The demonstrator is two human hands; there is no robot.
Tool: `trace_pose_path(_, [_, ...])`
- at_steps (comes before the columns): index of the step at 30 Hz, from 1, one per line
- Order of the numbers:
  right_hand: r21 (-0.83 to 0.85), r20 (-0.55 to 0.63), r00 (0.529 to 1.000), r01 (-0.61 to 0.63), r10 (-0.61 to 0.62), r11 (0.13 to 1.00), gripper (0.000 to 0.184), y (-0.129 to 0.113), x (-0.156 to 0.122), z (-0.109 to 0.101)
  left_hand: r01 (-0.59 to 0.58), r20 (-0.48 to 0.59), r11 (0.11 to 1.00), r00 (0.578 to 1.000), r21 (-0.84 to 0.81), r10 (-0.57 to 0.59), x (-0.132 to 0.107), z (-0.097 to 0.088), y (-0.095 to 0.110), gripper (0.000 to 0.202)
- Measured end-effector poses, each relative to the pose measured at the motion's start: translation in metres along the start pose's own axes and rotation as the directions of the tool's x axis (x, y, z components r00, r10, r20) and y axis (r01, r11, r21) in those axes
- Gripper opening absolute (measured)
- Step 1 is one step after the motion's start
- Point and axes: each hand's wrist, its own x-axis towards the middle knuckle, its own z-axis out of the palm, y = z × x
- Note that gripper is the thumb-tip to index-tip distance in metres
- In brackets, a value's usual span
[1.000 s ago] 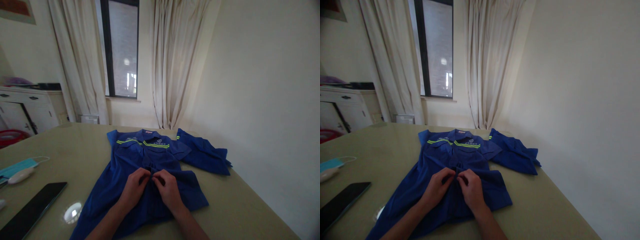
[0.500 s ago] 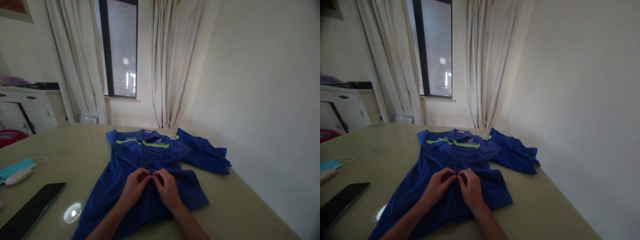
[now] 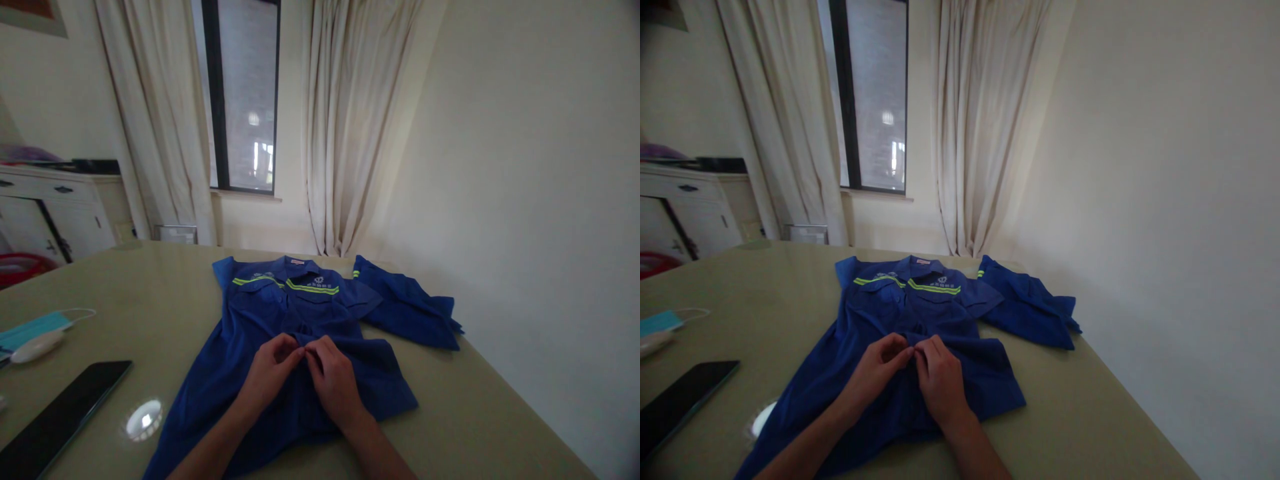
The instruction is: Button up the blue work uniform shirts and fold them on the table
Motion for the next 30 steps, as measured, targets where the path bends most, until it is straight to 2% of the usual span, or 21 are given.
trace_pose_path(4, [0.017,0.019,1.0,0.012,-0.012,1.0,0.015,-0.001,0.001,-0.002,0.048,-0.016,0.994,0.999,-0.101,-0.05,0.001,0.002,-0.002,0.032])
trace_pose_path(8, [0.01,0.025,0.999,0.024,-0.024,1.0,0.016,-0.003,0.001,-0.002,0.087,-0.039,0.99,0.995,-0.114,-0.092,0.001,0.003,-0.003,0.03])
trace_pose_path(17, [0.015,0.009,1.0,-0.003,0.003,1.0,0.019,-0.001,-0.001,-0.001,0.098,-0.04,0.972,0.993,-0.213,-0.109,0.004,0.005,-0.012,0.032])
trace_pose_path(30, [-0.055,-0.003,0.994,0.112,-0.112,0.992,0.016,-0.001,0.001,-0.002,0.156,-0.075,0.95,0.98,-0.27,-0.183,0.005,0.008,-0.011,0.031])
